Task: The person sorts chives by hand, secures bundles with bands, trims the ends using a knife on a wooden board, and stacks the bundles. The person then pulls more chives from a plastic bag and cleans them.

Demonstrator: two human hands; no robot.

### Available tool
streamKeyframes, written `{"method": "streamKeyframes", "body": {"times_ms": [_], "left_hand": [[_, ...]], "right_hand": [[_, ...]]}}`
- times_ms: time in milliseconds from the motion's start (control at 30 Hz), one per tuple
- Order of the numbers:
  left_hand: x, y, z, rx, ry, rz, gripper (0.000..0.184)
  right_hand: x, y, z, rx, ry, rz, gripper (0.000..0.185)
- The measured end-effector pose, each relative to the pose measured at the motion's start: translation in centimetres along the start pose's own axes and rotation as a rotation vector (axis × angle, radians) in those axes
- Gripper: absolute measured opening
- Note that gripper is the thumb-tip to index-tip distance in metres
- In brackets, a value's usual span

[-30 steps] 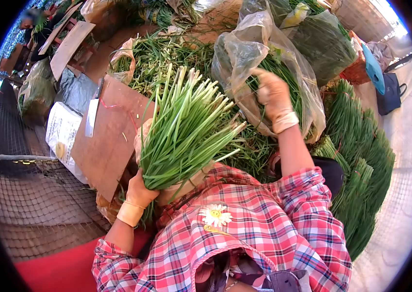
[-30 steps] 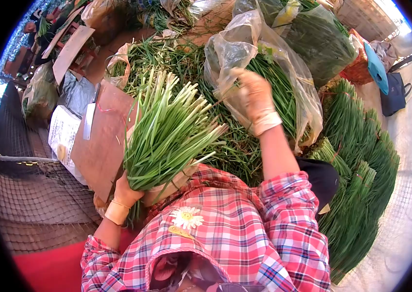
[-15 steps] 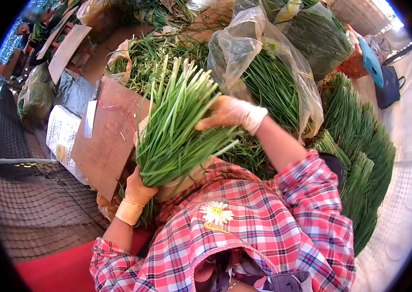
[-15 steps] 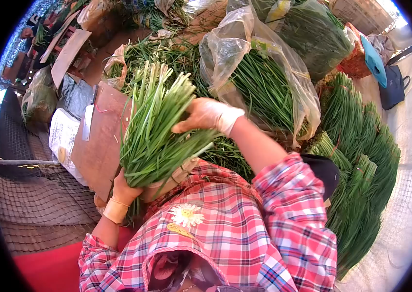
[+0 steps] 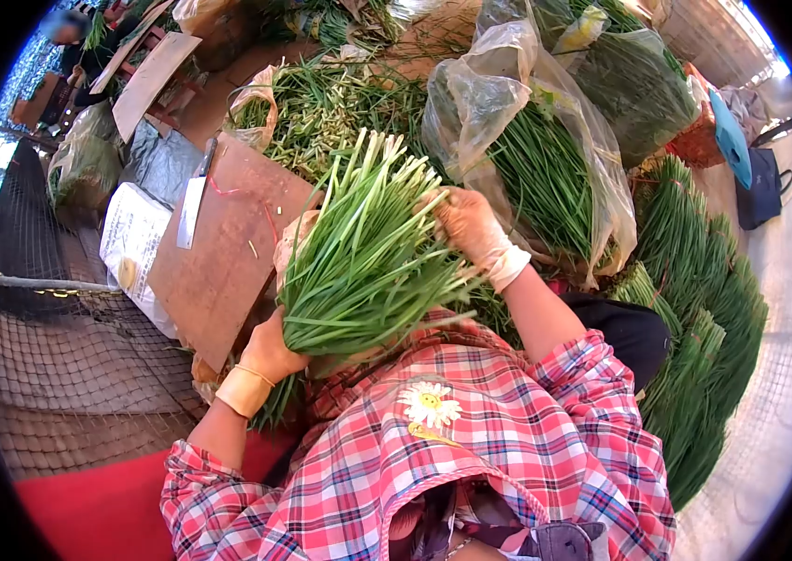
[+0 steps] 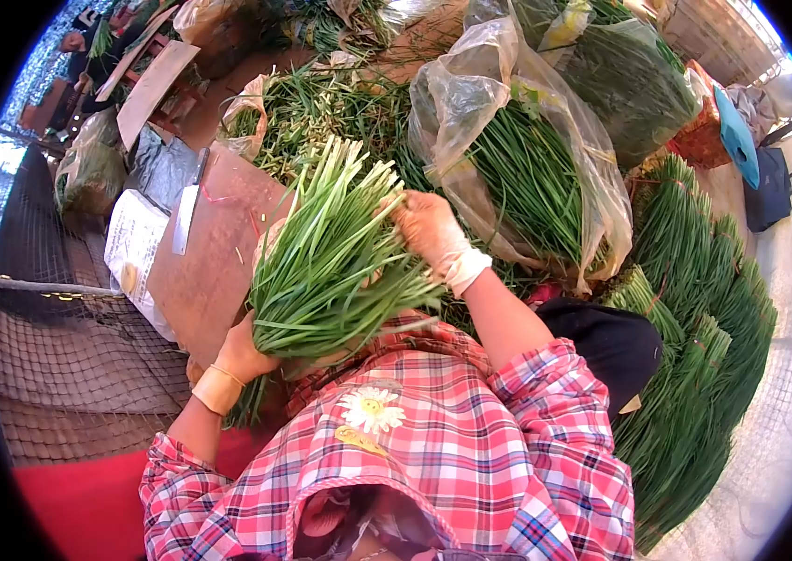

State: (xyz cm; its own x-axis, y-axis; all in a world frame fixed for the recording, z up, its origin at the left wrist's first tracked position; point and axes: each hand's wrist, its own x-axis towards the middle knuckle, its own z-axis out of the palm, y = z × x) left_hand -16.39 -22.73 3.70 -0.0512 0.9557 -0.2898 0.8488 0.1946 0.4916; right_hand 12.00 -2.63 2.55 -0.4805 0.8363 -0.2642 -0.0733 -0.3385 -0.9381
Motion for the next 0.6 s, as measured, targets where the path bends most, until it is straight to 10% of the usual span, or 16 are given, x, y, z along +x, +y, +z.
{"method": "streamKeyframes", "body": {"times_ms": [400, 600], "left_hand": [[0.0, 0.2, -0.3, 0.116, -0.068, 0.015, 0.051], [-1.9, -2.3, -0.9, 0.161, -0.051, 0.230, 0.047]], "right_hand": [[0.2, -4.4, -6.0, 0.113, 0.339, -0.091, 0.019], [-2.0, -9.6, -23.9, 0.255, 0.702, -0.365, 0.019]]}}
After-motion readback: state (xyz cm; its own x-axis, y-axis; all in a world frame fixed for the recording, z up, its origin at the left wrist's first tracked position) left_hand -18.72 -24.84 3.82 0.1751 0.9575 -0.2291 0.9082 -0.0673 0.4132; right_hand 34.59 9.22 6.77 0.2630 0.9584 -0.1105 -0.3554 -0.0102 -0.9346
